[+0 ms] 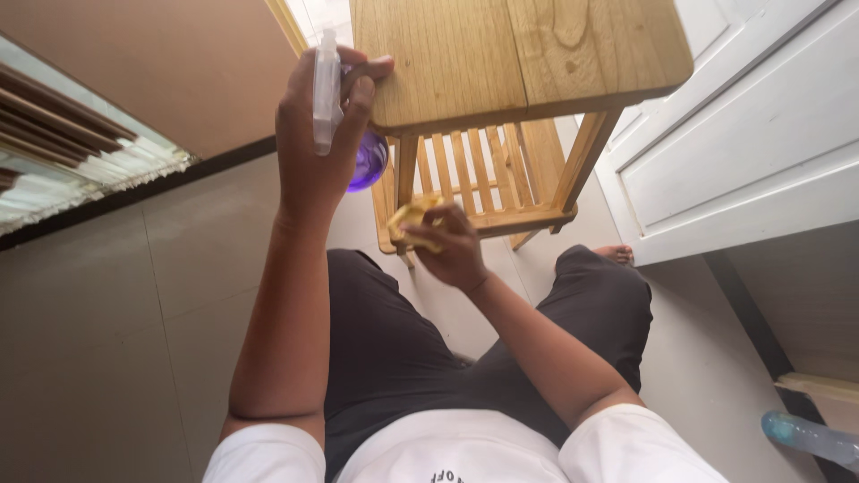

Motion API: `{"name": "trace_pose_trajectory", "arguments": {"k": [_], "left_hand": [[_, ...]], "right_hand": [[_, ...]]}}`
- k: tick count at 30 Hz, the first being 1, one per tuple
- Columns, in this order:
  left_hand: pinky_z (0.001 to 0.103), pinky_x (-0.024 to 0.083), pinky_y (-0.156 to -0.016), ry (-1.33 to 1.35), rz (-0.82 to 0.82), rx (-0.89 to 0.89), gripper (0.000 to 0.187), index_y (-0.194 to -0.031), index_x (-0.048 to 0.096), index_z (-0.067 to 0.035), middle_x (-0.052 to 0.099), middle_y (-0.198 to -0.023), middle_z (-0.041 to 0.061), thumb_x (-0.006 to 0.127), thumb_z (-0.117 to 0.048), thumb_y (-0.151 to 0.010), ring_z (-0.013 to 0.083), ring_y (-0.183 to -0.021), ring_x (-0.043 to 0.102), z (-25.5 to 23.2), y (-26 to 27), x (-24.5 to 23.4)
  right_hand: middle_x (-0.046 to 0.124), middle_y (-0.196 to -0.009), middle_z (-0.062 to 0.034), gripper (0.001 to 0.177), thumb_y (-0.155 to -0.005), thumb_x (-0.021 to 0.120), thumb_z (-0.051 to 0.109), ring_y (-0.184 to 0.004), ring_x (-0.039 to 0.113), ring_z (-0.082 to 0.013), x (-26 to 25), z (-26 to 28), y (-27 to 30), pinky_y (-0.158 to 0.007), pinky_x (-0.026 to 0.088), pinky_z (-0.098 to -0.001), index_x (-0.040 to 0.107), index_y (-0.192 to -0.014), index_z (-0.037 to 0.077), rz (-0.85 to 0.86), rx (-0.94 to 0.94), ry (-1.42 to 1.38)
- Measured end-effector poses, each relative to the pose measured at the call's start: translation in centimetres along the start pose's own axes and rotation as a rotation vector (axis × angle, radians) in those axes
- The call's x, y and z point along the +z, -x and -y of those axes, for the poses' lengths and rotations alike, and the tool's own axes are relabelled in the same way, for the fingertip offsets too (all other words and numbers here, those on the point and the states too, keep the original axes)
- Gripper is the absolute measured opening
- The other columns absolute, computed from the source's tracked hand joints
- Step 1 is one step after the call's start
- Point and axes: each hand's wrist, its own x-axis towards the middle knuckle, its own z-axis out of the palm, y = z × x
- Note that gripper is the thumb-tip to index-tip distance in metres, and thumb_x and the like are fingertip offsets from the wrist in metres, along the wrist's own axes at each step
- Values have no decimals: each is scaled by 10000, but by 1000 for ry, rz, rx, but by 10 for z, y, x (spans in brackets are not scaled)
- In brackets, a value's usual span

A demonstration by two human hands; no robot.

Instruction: The person cleans a wooden stand by spraying a liquid from a bottle and wiping the surfaces with a cloth.

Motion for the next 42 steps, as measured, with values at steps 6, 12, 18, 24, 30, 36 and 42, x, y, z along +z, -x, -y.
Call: {"name": "trace_pose_trajectory", "arguments": {"k": [6, 12, 18, 24, 30, 36, 42], "left_hand": [[325, 555, -1135, 2, 22, 26, 155, -1254, 559, 3, 773, -1225, 155, 580, -78, -1124, 208, -1282, 730, 2, 1, -3], [288, 553, -1065, -36, 21, 27, 111, -1215, 566, 11, 776, -1185, 149, 581, -62, -1132, 181, -1203, 734, -5, 2, -3], [304, 550, -1053, -1, 23, 27, 147, -1226, 553, -8, 732, -1182, 155, 574, -48, -1086, 188, -1211, 706, -15, 0, -1], [311, 550, -1083, 75, -5, -57, 162, -1235, 544, -4, 685, -1194, 131, 575, -38, -1079, 198, -1240, 710, -17, -1, 3], [339, 542, -1126, 82, -6, -20, 159, -1239, 542, 8, 655, -1192, 132, 590, -22, -1090, 217, -1237, 700, -10, 0, 2], [315, 530, -1139, -2, 20, -23, 160, -1287, 551, -4, 737, -1257, 172, 601, -9, -1135, 202, -1246, 714, -6, 2, -1], [317, 534, -1142, -34, 6, -36, 159, -1269, 548, -9, 747, -1190, 162, 593, -10, -1117, 189, -1231, 726, -6, 3, -1]], "right_hand": [[534, -1201, -50, 413, -880, 829, -42, -1108, 604, -215, -25, 30, -69, -913, 558, -311, 743, -1243, 135, -354, 25, 110], [516, -1235, -108, 486, -858, 824, 25, -1164, 574, -289, 18, -24, -29, -966, 553, -393, 621, -1288, 127, -197, -33, 95], [547, -1068, -26, 446, -795, 815, 124, -995, 590, -238, 21, -19, 38, -834, 545, -433, 679, -1214, 190, 203, -110, 519], [588, -1063, -50, 360, -903, 728, 192, -948, 658, -203, -4, 1, 42, -826, 579, -375, 592, -1227, 115, -446, 558, -31], [538, -1264, -146, 479, -951, 676, 227, -1100, 636, -265, -110, -106, 72, -943, 572, -411, 452, -1335, 50, -940, 853, 362], [516, -1271, -172, 399, -995, 633, 252, -1105, 654, -314, -86, -126, 91, -913, 589, -427, 448, -1301, 76, -831, 1092, 374], [537, -1210, -203, 376, -964, 646, 167, -1138, 588, -387, 14, -46, 87, -980, 494, -487, 469, -1279, 63, -309, 812, 296]]}}
